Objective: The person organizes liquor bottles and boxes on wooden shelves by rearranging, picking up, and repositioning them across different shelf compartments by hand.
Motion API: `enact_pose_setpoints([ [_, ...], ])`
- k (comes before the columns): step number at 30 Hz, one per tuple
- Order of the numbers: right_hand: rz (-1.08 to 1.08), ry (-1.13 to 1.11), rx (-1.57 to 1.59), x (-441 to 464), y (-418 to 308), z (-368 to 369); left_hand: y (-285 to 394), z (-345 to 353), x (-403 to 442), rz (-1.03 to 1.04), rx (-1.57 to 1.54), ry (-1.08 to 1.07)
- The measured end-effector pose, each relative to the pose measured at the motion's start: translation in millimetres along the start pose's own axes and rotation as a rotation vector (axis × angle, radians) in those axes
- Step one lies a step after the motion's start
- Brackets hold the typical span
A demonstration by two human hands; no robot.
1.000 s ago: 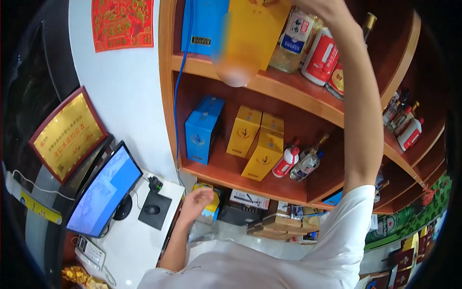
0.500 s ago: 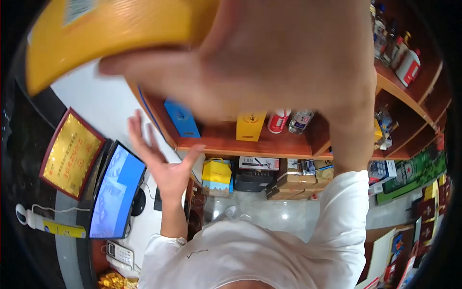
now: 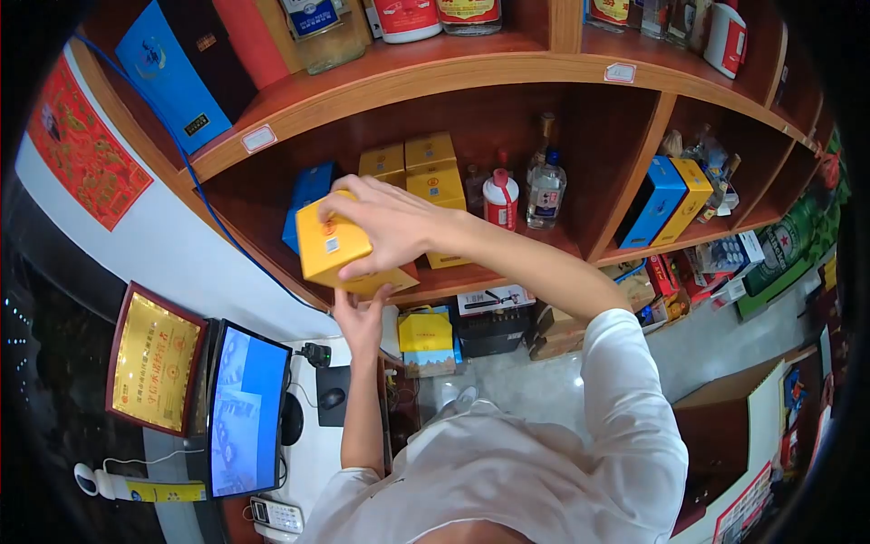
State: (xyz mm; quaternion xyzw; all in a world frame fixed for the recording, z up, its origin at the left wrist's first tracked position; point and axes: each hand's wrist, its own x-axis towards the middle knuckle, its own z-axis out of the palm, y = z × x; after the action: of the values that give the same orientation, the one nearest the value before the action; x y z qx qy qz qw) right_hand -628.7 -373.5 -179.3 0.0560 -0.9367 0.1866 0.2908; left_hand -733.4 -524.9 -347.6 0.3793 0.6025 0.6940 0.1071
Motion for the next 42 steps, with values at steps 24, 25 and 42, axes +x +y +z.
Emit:
enact_pose_setpoints([
  [24, 0.652, 0.581, -0.357, -120.1, 124.8, -15.3, -210.5, 23.0, 71.0, -0.115, 0.052, -0.247],
  [25, 0.729, 0.593, -0.34, -134.0, 142.4, -12.8, -209.9, 21.9, 70.3, -0.117, 0.055, -0.248],
  [42, 0.87, 0.535, 0.067, -192.0, 198.5, 34.2, -101.9, 49.1, 6.6, 0.08, 0.199, 0.206],
])
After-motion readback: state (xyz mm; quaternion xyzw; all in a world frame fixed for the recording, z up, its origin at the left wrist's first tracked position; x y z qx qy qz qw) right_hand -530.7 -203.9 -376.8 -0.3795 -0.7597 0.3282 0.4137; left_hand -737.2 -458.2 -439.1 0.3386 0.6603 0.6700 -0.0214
